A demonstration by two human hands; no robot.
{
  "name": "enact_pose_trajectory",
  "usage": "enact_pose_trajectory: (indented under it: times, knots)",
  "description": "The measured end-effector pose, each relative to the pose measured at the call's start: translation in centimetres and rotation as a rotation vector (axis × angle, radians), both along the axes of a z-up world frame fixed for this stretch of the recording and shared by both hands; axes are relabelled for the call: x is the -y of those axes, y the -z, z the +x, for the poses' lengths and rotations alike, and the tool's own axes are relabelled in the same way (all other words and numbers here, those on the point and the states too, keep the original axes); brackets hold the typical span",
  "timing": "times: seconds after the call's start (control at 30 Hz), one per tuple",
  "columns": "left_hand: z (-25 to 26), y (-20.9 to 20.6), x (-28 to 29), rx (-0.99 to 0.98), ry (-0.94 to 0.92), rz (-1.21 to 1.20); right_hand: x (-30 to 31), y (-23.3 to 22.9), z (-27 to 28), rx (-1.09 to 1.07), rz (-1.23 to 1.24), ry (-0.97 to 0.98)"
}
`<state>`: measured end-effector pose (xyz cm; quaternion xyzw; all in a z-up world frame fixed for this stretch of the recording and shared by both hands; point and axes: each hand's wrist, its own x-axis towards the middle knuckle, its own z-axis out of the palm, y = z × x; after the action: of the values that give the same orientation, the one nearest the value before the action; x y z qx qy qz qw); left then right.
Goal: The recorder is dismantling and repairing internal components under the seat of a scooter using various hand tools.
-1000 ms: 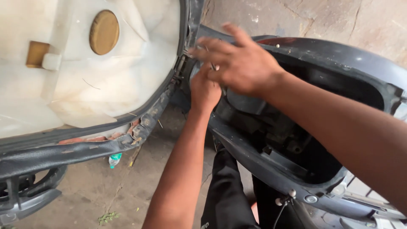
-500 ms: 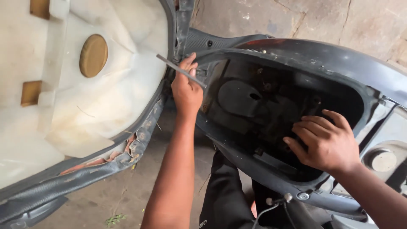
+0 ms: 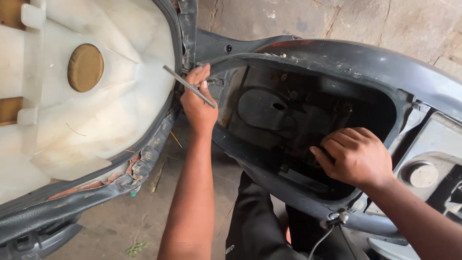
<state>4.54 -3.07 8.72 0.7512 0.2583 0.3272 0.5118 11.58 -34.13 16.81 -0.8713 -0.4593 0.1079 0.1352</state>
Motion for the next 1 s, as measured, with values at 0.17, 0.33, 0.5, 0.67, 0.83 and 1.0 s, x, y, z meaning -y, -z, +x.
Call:
enact_pose_trajectory:
  times: [0.17,0.33,0.5,0.67,0.83,1.0]
  knots:
    - [-1.6,6.1,-0.7,-0.136,-0.148,0.173,0.2,0.1,-0.1,0.008,-0.009,-0.004]
    - [-1.9,7.8,-0.1,-0.131,-0.163,0.187,0.6,0.5,-0.2,0.025,-0.010,-0.001]
    - [-0.9,0.6,0.0,0.008,0.090,0.067,0.2,0.2,-0.2,0.033,-0.007,0.007]
    - [-2.6,7.4,-0.9,-0.192,-0.047,0.046,0.3,0.4,-0.3,0.034,-0.011,0.009]
    - [-1.8,5.1,-0.3,0.007,-0.038,0.009,0.4,0.4,-0.2,0.040,-0.041,0.019]
    - [-3.1,7.4,-1.2,-0.077,-0.128,0.218,0.1,0.3,-0.2,0.038,-0.059,0.030]
